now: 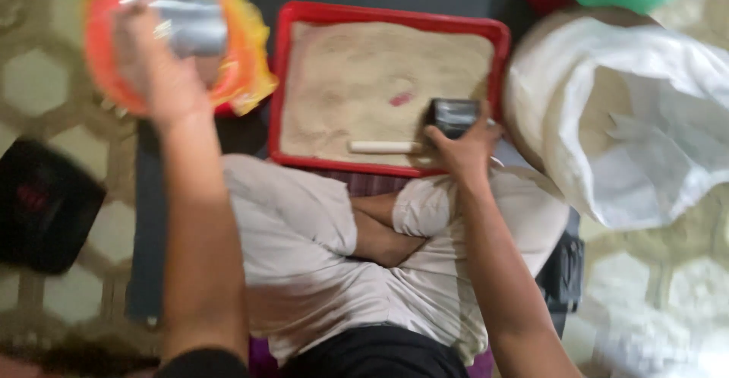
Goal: A person sitting on the floor uses metal cups to scoop, press, and shape a fine flour-like material within a red tray.
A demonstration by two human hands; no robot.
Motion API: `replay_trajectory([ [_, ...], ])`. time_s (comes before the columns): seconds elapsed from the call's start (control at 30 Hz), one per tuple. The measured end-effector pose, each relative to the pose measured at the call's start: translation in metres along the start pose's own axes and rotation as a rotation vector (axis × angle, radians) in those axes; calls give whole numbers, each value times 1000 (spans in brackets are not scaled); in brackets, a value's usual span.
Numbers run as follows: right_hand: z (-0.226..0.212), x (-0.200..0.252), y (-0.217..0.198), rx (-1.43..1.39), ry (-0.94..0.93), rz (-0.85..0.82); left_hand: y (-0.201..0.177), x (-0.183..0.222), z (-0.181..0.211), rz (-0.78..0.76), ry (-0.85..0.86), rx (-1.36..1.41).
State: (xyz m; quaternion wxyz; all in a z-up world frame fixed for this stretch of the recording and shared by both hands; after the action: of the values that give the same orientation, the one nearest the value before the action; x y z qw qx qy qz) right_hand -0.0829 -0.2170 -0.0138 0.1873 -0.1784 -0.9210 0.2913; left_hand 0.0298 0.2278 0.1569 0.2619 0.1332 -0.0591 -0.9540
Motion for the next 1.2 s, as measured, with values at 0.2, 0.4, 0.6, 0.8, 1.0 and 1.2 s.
replay_trajectory([
  [0.2,-9,32,-27,-152,-173,139,13,33,-6,-252,-403,-207],
  [0.4,-49,116,-131,-255,-399,133,63,132,-30,-610,213,-292],
  [0.6,61,175,-193,-325,-376,503,122,180,-93,-197,-665,-542],
  [0.8,181,192,-239,-33,-66,587,131,185,-121,-134,-752,-870],
  [1.0,231,185,-248,30,-47,576,99,155,-130,-281,-683,-1203],
  [1.2,250,166,-239,140,-227,478,68,142,-55,-354,-228,-1284],
])
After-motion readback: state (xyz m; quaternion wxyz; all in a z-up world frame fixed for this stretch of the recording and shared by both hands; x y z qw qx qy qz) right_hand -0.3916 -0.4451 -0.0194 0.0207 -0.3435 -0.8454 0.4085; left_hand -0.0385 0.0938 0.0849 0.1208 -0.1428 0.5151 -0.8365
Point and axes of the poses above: each hand's wrist, its own x-axis away from the middle knuckle, its own y-axis out of the palm, z = x × y, the point moved 3 cm from there along -x, towards the middle knuckle, and after that the axes turned 10 degrees about -x, right-handed, at the moved point
